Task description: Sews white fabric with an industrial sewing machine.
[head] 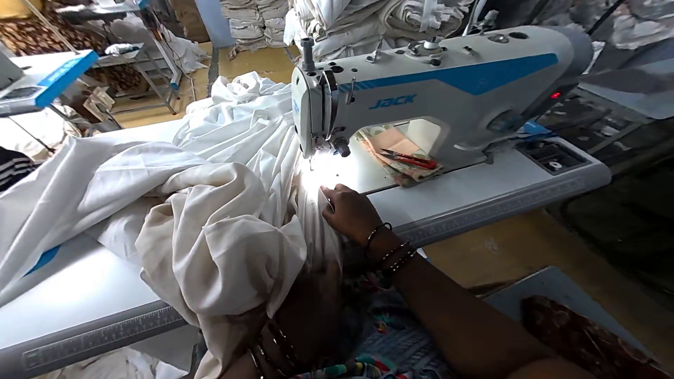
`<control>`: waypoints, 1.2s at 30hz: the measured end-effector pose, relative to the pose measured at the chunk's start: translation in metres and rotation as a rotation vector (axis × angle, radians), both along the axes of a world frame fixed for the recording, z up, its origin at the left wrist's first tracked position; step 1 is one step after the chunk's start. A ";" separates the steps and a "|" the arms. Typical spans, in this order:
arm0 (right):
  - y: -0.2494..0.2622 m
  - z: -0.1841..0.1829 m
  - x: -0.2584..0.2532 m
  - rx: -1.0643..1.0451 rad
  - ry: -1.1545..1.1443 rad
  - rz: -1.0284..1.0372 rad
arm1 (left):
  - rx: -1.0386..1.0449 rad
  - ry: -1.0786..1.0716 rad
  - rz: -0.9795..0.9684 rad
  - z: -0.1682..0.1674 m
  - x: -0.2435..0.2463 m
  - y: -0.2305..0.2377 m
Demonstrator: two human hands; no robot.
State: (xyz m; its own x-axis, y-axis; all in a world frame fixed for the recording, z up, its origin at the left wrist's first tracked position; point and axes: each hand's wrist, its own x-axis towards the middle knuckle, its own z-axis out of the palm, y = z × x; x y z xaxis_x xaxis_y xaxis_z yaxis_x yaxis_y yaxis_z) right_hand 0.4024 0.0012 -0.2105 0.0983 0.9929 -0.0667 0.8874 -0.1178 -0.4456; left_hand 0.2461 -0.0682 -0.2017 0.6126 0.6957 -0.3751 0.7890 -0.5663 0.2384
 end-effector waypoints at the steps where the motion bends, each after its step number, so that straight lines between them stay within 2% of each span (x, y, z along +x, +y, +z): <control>1: -0.001 -0.001 0.000 0.013 0.000 -0.002 | 0.029 -0.032 0.013 -0.002 -0.001 0.000; 6: -0.001 0.002 -0.001 0.007 0.004 0.004 | -0.224 0.069 0.091 0.019 0.012 0.004; 10: -0.002 0.000 0.000 0.014 0.002 -0.009 | -0.042 -0.118 0.069 -0.006 0.000 0.010; 13: -0.011 -0.001 -0.001 0.125 0.028 -0.007 | -0.007 -0.192 0.030 -0.004 -0.004 0.023; 17: -0.012 -0.003 0.001 0.134 0.040 -0.001 | 0.149 -0.259 -0.063 -0.010 -0.007 0.032; 22: -0.003 -0.005 0.001 0.072 0.011 -0.003 | 0.514 -0.397 -0.173 -0.041 -0.006 0.025; 24: -0.004 -0.006 0.001 0.106 0.006 -0.003 | 0.623 -0.426 -0.210 -0.048 -0.005 0.024; 26: 0.000 -0.004 0.001 0.041 -0.008 -0.008 | 0.687 -0.454 -0.239 -0.053 -0.005 0.023; 28: 0.002 -0.003 0.000 0.018 -0.023 -0.010 | 0.683 -0.465 -0.251 -0.056 -0.006 0.023; 32: -0.010 -0.005 -0.001 0.140 -0.012 -0.010 | 0.607 -0.499 -0.268 -0.048 -0.010 0.032; 36: -0.011 -0.004 -0.002 0.131 -0.015 -0.012 | 0.589 -0.463 -0.281 -0.047 -0.012 0.035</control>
State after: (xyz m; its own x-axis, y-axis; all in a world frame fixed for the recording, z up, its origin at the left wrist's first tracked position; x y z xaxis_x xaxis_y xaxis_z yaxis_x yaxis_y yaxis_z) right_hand 0.4008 -0.0094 -0.2149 0.1104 0.9918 0.0649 0.8929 -0.0703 -0.4447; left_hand 0.2343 -0.0329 -0.2490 0.7977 0.4970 0.3415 0.4924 -0.8638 0.1069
